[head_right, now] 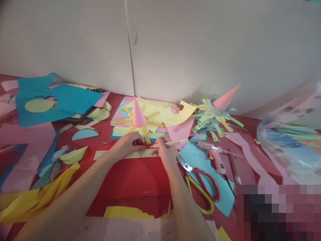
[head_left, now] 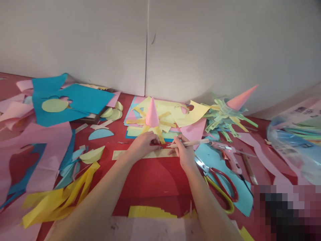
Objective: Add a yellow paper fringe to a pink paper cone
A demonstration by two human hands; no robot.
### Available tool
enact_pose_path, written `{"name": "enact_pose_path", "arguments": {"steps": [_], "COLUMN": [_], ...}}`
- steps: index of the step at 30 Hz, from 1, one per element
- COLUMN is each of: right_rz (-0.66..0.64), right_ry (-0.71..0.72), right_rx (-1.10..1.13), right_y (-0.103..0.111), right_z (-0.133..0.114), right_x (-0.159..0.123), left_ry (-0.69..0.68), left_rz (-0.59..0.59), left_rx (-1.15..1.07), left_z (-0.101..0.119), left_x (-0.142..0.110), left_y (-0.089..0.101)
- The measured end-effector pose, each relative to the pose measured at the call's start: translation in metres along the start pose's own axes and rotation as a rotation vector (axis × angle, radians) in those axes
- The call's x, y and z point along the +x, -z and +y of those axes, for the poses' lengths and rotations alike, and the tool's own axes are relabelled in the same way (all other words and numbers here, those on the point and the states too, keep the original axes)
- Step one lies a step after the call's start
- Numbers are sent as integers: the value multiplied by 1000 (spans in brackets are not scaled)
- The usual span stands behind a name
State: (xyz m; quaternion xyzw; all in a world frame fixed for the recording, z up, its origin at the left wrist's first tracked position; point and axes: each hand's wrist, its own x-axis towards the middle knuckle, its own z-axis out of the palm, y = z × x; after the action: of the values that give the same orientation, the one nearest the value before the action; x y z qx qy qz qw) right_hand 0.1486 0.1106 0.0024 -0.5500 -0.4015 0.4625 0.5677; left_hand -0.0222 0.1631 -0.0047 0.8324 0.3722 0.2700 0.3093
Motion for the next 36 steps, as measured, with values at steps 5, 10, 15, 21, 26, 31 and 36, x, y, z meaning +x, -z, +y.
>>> {"name": "enact_pose_path", "arguments": {"steps": [5,10,15,21,26,31,36], "right_rz": [-36,-33,-50,-51,-37,-39,-50], "right_ry": [-9,-21,15,59,24,31,40], "right_rx": [-65,-96,-169,-226,-220,-223,-245], "right_y": [4,3,4,8,7,6,5], "right_z": [1,-1,0,-3,-4,-3,-4], "right_x": [0,-2,-4,-5,-6,-5,-5], "left_ry": [71,123,138,153,149,126,110], "left_rz": [9,9,-4,-4,1,-26,-25], "left_rx": [-40,-36,-28,5,13,16,12], "left_z": [-1,1,6,5,4,7,3], "left_x": [0,-1,-1,-1,-2,-3,-4], "left_y": [0,1,3,2,1,4,3]}}
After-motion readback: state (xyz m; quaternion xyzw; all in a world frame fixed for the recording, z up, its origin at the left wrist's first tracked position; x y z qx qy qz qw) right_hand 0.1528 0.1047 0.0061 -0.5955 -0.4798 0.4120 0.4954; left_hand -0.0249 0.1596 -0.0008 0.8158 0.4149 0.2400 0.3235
